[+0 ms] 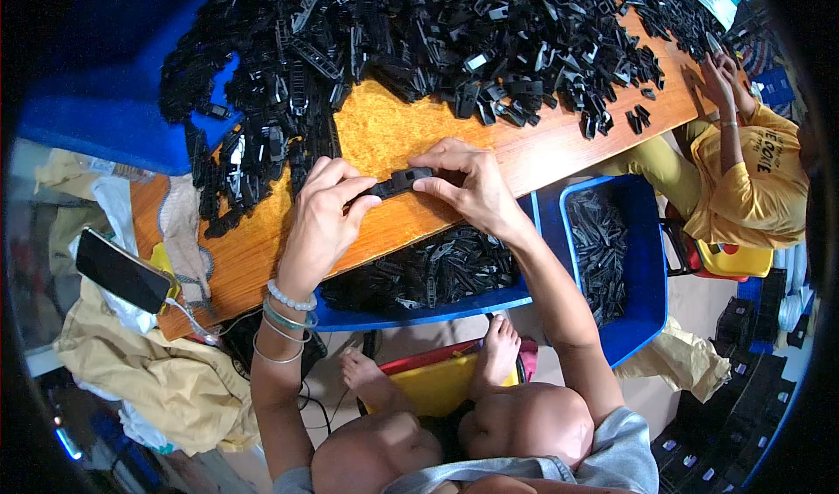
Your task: The person repeatedly assembles black plastic components by fitting smaller plastic pieces onto base parts by hand, then drops the assembled pieces into a blue container.
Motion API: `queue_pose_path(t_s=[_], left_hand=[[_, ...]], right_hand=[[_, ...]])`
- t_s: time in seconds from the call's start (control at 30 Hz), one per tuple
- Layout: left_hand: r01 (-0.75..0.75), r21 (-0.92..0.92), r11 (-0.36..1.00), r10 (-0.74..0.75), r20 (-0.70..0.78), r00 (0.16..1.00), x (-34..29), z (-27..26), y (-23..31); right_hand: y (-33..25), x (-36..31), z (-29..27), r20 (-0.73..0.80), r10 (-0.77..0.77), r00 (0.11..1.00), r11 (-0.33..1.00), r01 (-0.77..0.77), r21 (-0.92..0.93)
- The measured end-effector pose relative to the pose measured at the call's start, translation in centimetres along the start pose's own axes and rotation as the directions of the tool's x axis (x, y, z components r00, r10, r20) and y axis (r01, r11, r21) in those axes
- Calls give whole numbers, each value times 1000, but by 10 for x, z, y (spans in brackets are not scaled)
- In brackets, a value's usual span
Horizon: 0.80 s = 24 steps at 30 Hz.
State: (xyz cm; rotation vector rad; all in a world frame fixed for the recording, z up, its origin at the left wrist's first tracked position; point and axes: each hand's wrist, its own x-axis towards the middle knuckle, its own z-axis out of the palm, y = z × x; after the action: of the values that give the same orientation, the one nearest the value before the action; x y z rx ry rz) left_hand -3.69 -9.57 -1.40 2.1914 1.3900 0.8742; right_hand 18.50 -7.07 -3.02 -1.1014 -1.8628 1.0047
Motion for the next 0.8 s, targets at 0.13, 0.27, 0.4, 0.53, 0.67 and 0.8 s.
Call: queue_pose_path(t_s=[0.13, 0.27, 0.4, 0.53, 0.67, 0.8], left_hand=[[-19, -64, 998, 17, -38, 999, -2, 1, -6], [-37, -120, 992, 32, -44, 999, -1, 2, -5], [-102, -158, 982, 99, -31, 995, 2, 8, -7], [-109, -151, 982, 107, -22, 994, 4, 5, -7], [-70, 64, 995, 82, -208, 975, 7, -9, -7], [85, 559, 825, 58, -235, 970, 21, -10, -21]], right_hand=[[7, 4, -7, 46, -29, 999, 996, 33, -88], [2, 8, -5, 48, -105, 993, 986, 110, -128], [5, 10, 6, 85, -202, 976, 966, 213, -149], [4, -2, 11, 25, -177, 984, 970, 179, -165], [-16, -24, -17, 387, -32, 922, 999, 39, -10], [-16, -20, -41, 115, 49, 992, 986, -30, -164]])
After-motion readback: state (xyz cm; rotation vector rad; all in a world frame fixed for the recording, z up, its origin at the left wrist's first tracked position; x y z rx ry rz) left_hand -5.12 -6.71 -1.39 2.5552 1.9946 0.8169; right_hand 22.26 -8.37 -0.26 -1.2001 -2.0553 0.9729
